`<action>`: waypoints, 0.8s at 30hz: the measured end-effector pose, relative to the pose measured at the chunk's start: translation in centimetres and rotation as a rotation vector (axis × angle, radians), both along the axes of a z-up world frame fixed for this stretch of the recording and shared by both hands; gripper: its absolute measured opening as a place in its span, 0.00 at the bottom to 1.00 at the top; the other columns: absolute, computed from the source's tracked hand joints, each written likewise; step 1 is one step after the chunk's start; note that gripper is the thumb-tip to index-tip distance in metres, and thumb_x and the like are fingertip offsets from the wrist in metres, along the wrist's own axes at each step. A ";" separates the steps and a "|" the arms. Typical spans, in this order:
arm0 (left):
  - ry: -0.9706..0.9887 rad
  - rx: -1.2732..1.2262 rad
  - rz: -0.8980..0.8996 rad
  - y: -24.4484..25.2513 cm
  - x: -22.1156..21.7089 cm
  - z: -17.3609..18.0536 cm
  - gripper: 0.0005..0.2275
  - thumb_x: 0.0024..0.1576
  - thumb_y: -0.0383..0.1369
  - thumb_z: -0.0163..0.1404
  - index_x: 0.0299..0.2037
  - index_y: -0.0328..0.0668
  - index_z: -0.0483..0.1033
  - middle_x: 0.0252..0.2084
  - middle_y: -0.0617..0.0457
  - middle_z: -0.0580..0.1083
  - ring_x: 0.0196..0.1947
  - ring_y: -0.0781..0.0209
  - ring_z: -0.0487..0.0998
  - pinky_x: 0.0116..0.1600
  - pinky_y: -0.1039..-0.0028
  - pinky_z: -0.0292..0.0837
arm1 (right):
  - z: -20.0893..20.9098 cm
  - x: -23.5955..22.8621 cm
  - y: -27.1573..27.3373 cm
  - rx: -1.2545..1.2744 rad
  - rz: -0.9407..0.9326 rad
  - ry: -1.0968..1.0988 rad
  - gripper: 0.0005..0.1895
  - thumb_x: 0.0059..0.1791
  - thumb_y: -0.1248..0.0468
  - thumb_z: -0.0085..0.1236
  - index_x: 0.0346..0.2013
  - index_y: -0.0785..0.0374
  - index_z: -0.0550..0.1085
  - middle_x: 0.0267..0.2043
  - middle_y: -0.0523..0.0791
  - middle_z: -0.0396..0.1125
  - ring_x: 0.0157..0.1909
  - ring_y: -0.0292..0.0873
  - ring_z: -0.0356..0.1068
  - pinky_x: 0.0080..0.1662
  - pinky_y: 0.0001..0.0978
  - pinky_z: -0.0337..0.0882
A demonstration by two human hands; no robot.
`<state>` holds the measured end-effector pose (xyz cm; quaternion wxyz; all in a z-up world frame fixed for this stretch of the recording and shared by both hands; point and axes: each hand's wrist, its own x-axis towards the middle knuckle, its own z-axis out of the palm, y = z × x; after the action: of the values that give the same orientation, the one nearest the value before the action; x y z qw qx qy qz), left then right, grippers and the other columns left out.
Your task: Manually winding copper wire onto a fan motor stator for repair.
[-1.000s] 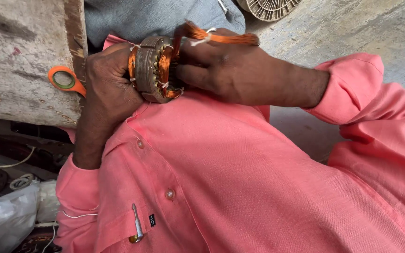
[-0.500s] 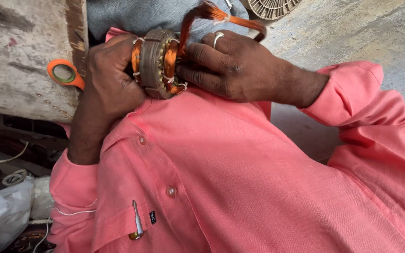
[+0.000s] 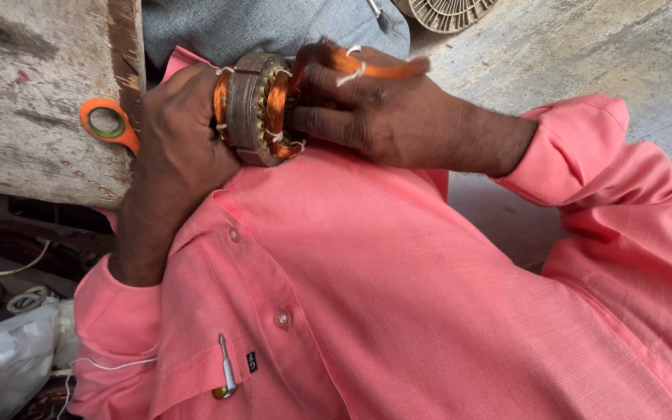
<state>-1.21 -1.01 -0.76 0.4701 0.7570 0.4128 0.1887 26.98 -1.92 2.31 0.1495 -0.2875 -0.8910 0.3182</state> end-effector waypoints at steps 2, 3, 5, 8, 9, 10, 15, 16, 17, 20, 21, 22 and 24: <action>-0.023 0.031 0.019 0.3 0.6 0.7 0.13 0.57 0.28 0.67 0.39 0.29 0.74 0.32 0.45 0.72 0.32 0.51 0.78 0.37 0.66 0.72 | 0.6 -0.6 0.8 0.035 -0.002 0.002 0.19 0.54 0.62 0.54 0.60 0.60 0.73 0.55 0.48 0.64 0.56 0.51 0.71 0.54 0.42 0.74; -0.045 0.063 0.040 0.4 0.8 1.1 0.13 0.55 0.28 0.67 0.41 0.29 0.75 0.33 0.44 0.73 0.33 0.49 0.78 0.37 0.64 0.73 | 0.9 -1.0 1.1 0.071 -0.003 0.005 0.18 0.52 0.62 0.54 0.57 0.61 0.73 0.53 0.49 0.65 0.54 0.51 0.72 0.51 0.41 0.75; -0.050 -0.007 0.050 0.3 0.6 1.0 0.14 0.56 0.29 0.68 0.40 0.30 0.75 0.33 0.45 0.73 0.32 0.50 0.78 0.37 0.65 0.72 | 0.4 -0.3 0.1 -0.038 0.006 -0.021 0.19 0.53 0.63 0.54 0.60 0.61 0.74 0.54 0.49 0.65 0.53 0.51 0.72 0.50 0.40 0.75; -0.094 -0.137 0.072 0.4 0.5 0.9 0.10 0.58 0.29 0.66 0.41 0.33 0.77 0.32 0.48 0.74 0.30 0.55 0.79 0.38 0.68 0.73 | -0.6 0.3 -0.4 -0.109 0.031 -0.037 0.19 0.54 0.65 0.54 0.61 0.63 0.74 0.56 0.52 0.65 0.51 0.50 0.71 0.48 0.40 0.75; -0.132 -0.205 0.081 0.4 0.6 0.9 0.07 0.60 0.27 0.63 0.43 0.34 0.79 0.32 0.50 0.75 0.29 0.58 0.80 0.38 0.69 0.74 | -0.9 0.5 -0.6 -0.081 0.042 -0.025 0.18 0.54 0.64 0.54 0.58 0.65 0.74 0.57 0.53 0.65 0.49 0.50 0.70 0.47 0.41 0.75; -0.132 -0.202 0.087 0.7 0.9 1.0 0.07 0.60 0.27 0.63 0.43 0.34 0.79 0.32 0.50 0.75 0.29 0.58 0.80 0.38 0.69 0.74 | -1.1 0.9 -0.7 -0.078 0.049 -0.025 0.18 0.54 0.64 0.54 0.58 0.65 0.74 0.57 0.53 0.65 0.49 0.50 0.70 0.47 0.41 0.75; -0.148 -0.163 0.060 0.6 1.4 0.9 0.05 0.60 0.25 0.62 0.38 0.34 0.78 0.31 0.48 0.76 0.31 0.59 0.79 0.39 0.70 0.73 | -0.1 1.0 0.0 -0.142 0.039 0.011 0.19 0.55 0.65 0.56 0.62 0.60 0.74 0.57 0.49 0.65 0.57 0.51 0.71 0.52 0.40 0.75; -0.152 -0.164 0.062 0.6 1.4 0.9 0.05 0.60 0.25 0.62 0.38 0.34 0.78 0.31 0.48 0.76 0.31 0.59 0.79 0.39 0.70 0.73 | 0.2 1.0 0.0 -0.143 0.042 0.008 0.19 0.55 0.65 0.56 0.62 0.60 0.74 0.57 0.49 0.65 0.57 0.51 0.71 0.52 0.40 0.75; -0.190 -0.172 0.070 0.6 1.4 1.0 0.05 0.60 0.26 0.62 0.38 0.35 0.78 0.32 0.49 0.76 0.32 0.59 0.80 0.40 0.70 0.74 | 0.6 0.9 0.1 -0.143 0.004 0.012 0.18 0.55 0.63 0.57 0.61 0.58 0.74 0.57 0.48 0.65 0.58 0.51 0.70 0.52 0.40 0.75; -0.180 -0.155 0.074 0.6 0.8 0.6 0.04 0.60 0.25 0.61 0.39 0.36 0.78 0.33 0.48 0.77 0.32 0.57 0.80 0.40 0.69 0.74 | 1.8 -0.1 1.0 -0.116 -0.039 0.046 0.17 0.54 0.61 0.60 0.58 0.56 0.74 0.55 0.48 0.65 0.56 0.52 0.70 0.49 0.41 0.74; -0.144 -0.134 0.059 0.6 0.6 0.2 0.04 0.58 0.24 0.60 0.38 0.35 0.78 0.33 0.47 0.76 0.32 0.55 0.79 0.40 0.68 0.73 | 2.2 -0.3 1.3 -0.090 -0.054 0.064 0.18 0.52 0.61 0.61 0.57 0.57 0.74 0.53 0.48 0.65 0.53 0.52 0.70 0.47 0.41 0.74; -0.149 -0.132 0.057 0.7 0.7 0.3 0.04 0.58 0.24 0.60 0.38 0.35 0.78 0.33 0.47 0.76 0.32 0.55 0.79 0.40 0.68 0.73 | 1.9 -0.1 1.0 -0.087 -0.056 0.060 0.18 0.52 0.61 0.61 0.57 0.57 0.74 0.53 0.48 0.65 0.53 0.52 0.70 0.47 0.41 0.74; -0.167 -0.123 0.021 0.9 0.8 0.4 0.03 0.59 0.24 0.59 0.37 0.34 0.78 0.34 0.47 0.77 0.34 0.55 0.80 0.41 0.68 0.74 | 1.1 0.4 0.3 -0.124 0.009 -0.091 0.22 0.53 0.63 0.63 0.62 0.56 0.77 0.52 0.51 0.66 0.46 0.49 0.71 0.40 0.40 0.72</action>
<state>-0.46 -0.08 -0.37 0.5464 0.7041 0.3907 0.2305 27.38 -1.57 3.46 0.0896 -0.3064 -0.8767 0.3598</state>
